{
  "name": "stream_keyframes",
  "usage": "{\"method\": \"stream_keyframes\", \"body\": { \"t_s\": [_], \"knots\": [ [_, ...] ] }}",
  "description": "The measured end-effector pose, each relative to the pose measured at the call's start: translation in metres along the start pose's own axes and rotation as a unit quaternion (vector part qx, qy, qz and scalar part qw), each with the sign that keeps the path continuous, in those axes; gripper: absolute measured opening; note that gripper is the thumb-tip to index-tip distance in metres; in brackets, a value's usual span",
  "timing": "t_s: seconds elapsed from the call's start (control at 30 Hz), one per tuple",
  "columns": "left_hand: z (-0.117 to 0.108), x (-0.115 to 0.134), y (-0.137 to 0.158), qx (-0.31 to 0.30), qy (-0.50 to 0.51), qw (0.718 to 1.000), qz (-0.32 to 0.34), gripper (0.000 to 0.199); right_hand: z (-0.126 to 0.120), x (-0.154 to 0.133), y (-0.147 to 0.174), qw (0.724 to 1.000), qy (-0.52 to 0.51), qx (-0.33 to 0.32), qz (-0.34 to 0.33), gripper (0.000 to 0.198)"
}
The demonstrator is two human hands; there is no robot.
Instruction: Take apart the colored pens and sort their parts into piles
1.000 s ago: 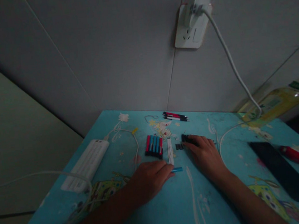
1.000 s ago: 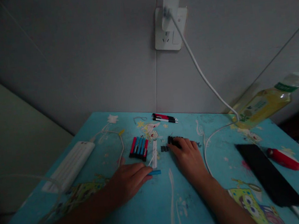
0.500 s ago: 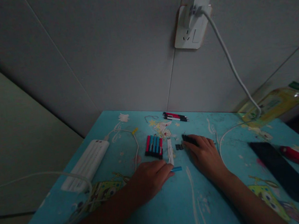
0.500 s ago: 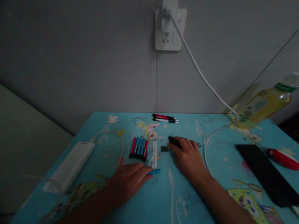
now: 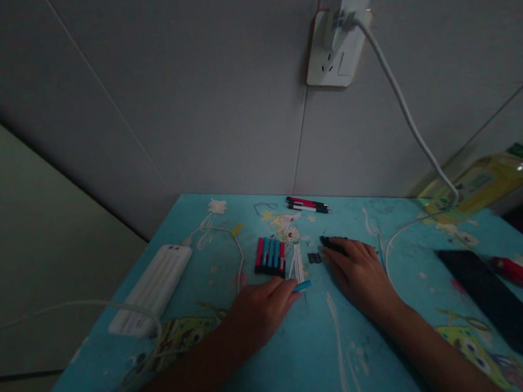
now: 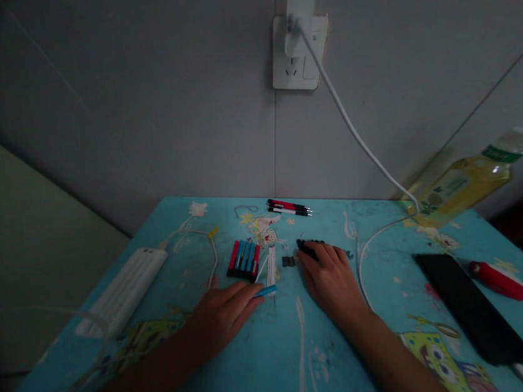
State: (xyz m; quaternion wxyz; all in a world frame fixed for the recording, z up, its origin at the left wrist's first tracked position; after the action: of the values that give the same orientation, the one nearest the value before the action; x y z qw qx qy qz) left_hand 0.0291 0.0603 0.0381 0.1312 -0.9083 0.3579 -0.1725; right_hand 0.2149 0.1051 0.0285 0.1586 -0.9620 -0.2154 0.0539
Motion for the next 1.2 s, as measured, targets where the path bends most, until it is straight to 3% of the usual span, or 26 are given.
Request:
{"method": "stream_keyframes", "body": {
  "t_s": [0.23, 0.47, 0.93, 1.07, 1.2],
  "knots": [
    [0.014, -0.006, 0.001, -0.036, 0.005, 0.999, -0.036, 0.029, -0.016, -0.012, 0.003, 0.997, -0.060, 0.021, -0.046, 0.031],
    [0.014, -0.003, -0.001, -0.052, 0.040, 0.998, -0.021, 0.032, -0.031, -0.057, 0.010, 0.977, -0.143, 0.017, -0.160, 0.032],
    [0.012, 0.003, -0.002, -0.017, 0.084, 0.996, 0.002, 0.030, -0.021, -0.065, 0.008, 0.974, -0.148, -0.003, -0.174, 0.023],
    [0.012, 0.000, 0.000, -0.027, 0.081, 0.996, -0.026, 0.034, -0.025, -0.064, 0.008, 0.974, -0.144, 0.004, -0.175, 0.019],
    [0.010, -0.004, -0.001, -0.049, 0.074, 0.995, -0.050, 0.043, -0.033, -0.045, 0.011, 0.980, -0.142, 0.006, -0.139, 0.014]
  ]
}}
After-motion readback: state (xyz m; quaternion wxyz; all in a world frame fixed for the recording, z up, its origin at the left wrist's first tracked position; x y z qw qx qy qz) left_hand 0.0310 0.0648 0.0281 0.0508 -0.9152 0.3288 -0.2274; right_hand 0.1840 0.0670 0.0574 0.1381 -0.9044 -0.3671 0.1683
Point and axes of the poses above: each hand's wrist, its own y-axis away from the middle knuckle, its own z-axis out of the palm, x = y × z, the point moved 8 cm from there along -y, towards the middle knuckle, and after that the axes turned 3 degrees about -x, right-handed, at the moved point
